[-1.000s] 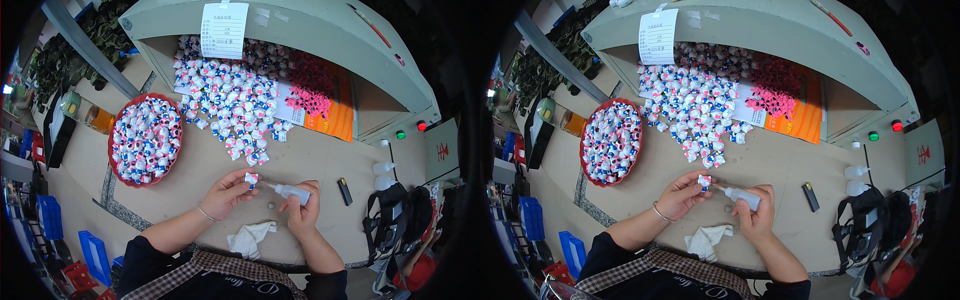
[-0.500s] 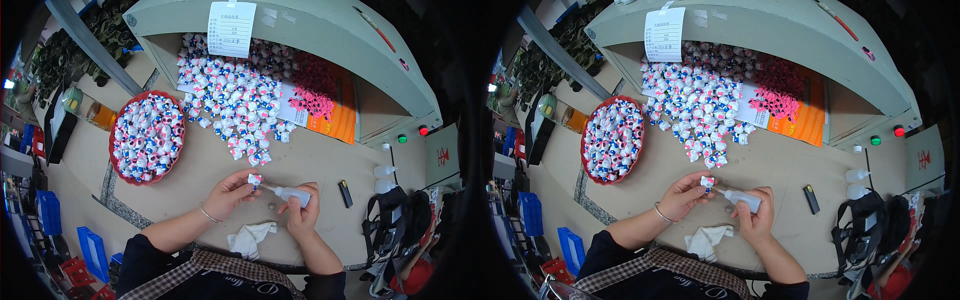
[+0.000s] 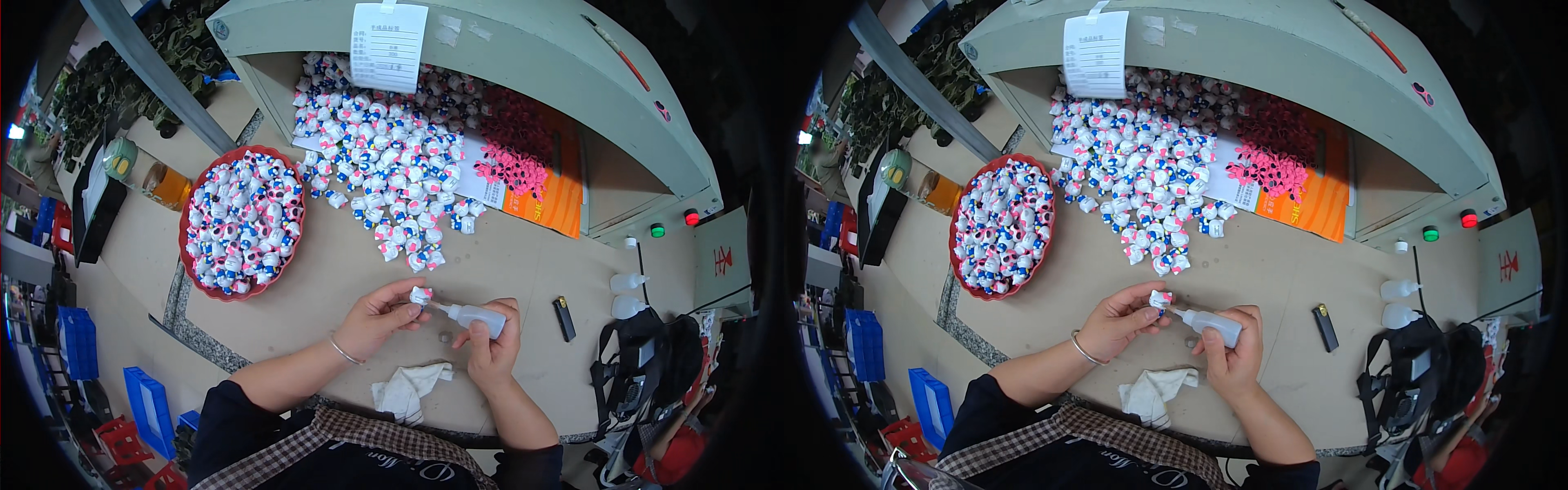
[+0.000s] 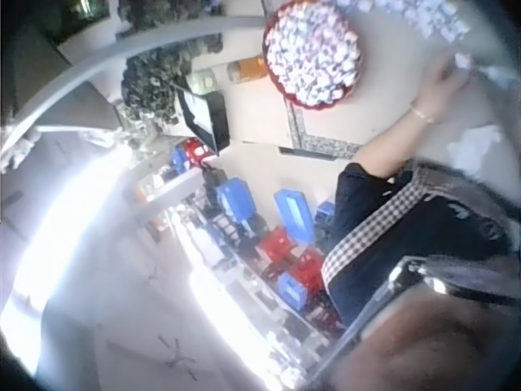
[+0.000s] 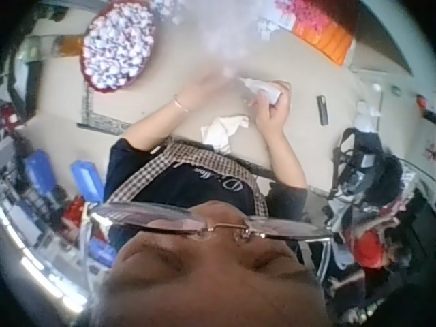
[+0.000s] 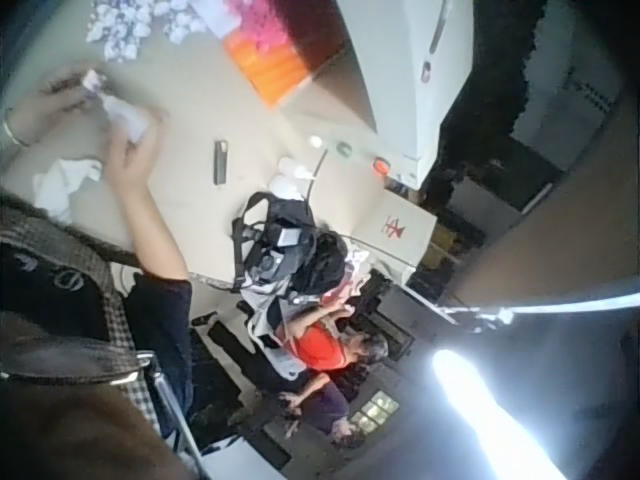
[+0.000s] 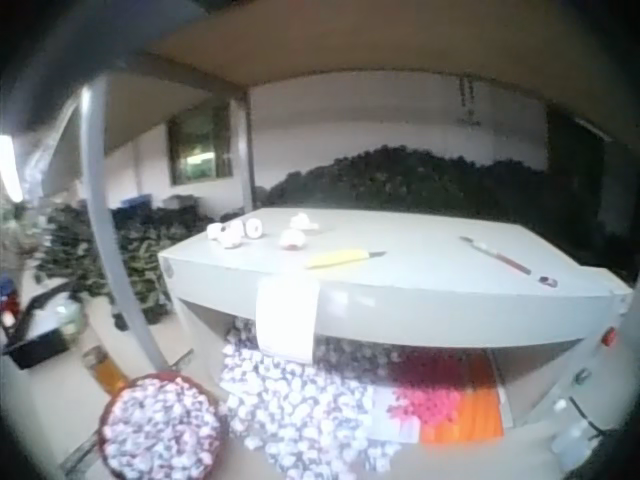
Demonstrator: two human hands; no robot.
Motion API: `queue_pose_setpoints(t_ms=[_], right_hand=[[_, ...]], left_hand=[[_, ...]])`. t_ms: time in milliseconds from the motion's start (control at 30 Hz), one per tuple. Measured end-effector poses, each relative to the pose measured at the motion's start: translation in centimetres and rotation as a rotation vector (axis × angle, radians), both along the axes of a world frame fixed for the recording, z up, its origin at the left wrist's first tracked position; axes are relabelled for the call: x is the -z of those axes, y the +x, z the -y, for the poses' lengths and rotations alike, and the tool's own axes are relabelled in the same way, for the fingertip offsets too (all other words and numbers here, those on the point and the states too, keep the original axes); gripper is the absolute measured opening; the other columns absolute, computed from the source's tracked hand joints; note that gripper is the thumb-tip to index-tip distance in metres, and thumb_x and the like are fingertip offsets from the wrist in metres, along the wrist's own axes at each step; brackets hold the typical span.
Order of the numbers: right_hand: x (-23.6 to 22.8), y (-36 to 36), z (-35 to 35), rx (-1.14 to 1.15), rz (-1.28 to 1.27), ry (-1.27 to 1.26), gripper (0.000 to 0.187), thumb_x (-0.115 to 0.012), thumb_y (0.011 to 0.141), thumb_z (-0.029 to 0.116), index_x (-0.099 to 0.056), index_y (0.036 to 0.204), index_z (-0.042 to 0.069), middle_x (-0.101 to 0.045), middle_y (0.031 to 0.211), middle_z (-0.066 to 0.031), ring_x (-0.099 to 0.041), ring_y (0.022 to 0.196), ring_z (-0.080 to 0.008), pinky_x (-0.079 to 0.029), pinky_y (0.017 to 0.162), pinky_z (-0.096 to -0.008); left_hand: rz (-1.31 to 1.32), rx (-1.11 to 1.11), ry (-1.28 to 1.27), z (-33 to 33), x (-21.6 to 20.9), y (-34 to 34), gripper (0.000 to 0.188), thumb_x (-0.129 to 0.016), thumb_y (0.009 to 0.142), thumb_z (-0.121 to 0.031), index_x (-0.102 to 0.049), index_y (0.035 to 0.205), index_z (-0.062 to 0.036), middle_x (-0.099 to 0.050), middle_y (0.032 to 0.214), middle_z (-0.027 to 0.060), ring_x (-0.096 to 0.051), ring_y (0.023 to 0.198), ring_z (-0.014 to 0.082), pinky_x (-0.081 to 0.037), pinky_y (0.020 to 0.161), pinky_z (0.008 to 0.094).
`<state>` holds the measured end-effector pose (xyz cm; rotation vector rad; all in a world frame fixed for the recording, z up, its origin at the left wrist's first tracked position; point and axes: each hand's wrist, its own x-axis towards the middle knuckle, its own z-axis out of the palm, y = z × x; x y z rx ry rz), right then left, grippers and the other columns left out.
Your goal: The person applies glue from a glue bottle to small plastic parts to assemble small figurines.
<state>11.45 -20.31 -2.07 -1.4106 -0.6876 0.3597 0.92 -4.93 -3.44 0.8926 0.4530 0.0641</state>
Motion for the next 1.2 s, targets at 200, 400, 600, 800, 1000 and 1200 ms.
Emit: queue_pose_setpoints(t_ms=[200,400,600,800,1000,1200], right_hand=[[-0.2,0.0,0.2,-0.014,-0.011,0.001,0.017,-0.049,0.084,0.006,-0.04,0.094,-0.004,-0.036,0.091,-0.0103,-0.053,0.059,-0.0131,-0.047,0.046,-0.0216],[-0.1,0.1,0.2,-0.013,-0.003,0.008,0.017,-0.049,0.084,0.006,-0.04,0.094,-0.004,-0.036,0.091,-0.0106,-0.053,0.059,-0.0133,-0.047,0.046,-0.0219],[-0.3,0.1,0.5,-0.028,0.027,-0.027,0.017,-0.049,0.084,0.006,-0.04,0.094,-0.004,-0.036,0.09,-0.0106,-0.053,0.058,-0.0131,-0.047,0.047,-0.0218],[-0.2,0.4,0.7,0.01,0.062,-0.016,0.018,-0.05,0.084,0.007,-0.039,0.093,-0.003,-0.037,0.089,-0.0103,-0.053,0.058,-0.012,-0.047,0.047,-0.0222],[-1.5,0.8,0.6,0.124,-0.179,0.076,0.019,-0.051,0.083,0.007,-0.039,0.095,-0.002,-0.039,0.092,-0.0095,-0.056,0.067,-0.0147,-0.051,0.053,-0.0238],[-2.6,4.4,-0.1,0.092,-0.313,-0.12,0.021,-0.053,0.081,0.002,-0.041,0.098,0.001,-0.05,0.088,-0.007,-0.058,0.081,-0.0166,-0.053,0.058,-0.0263]], left_hand=[[0.001,-0.022,0.034,0.1,0.0,0.1,0.04,-0.051,0.084,-0.003,-0.043,0.123,-0.0085,-0.055,0.104,0.0047,-0.057,0.092,0.015,-0.047,0.073,0.0226],[0.007,-0.008,0.052,0.1,0.2,0.0,0.04,-0.052,0.085,-0.005,-0.042,0.124,-0.0079,-0.054,0.108,0.0052,-0.057,0.092,0.0138,-0.048,0.075,0.0237],[0.009,-0.019,0.064,0.1,0.3,0.0,0.04,-0.052,0.084,-0.005,-0.043,0.123,-0.0077,-0.054,0.107,0.0052,-0.057,0.092,0.0142,-0.048,0.075,0.024],[0.013,-0.04,0.057,0.2,0.3,0.0,0.04,-0.052,0.084,-0.005,-0.044,0.122,-0.0075,-0.055,0.105,0.005,-0.057,0.092,0.0142,-0.048,0.074,0.0242],[0.003,-0.024,0.044,0.2,0.2,0.1,0.04,-0.052,0.084,-0.004,-0.044,0.123,-0.0074,-0.055,0.104,0.0052,-0.057,0.091,0.0141,-0.048,0.073,0.0241],[0.003,0.008,0.048,0.1,0.0,0.0,0.039,-0.051,0.084,-0.003,-0.044,0.122,-0.0067,-0.055,0.1,0.0044,-0.057,0.089,0.0137,-0.048,0.073,0.0244]])
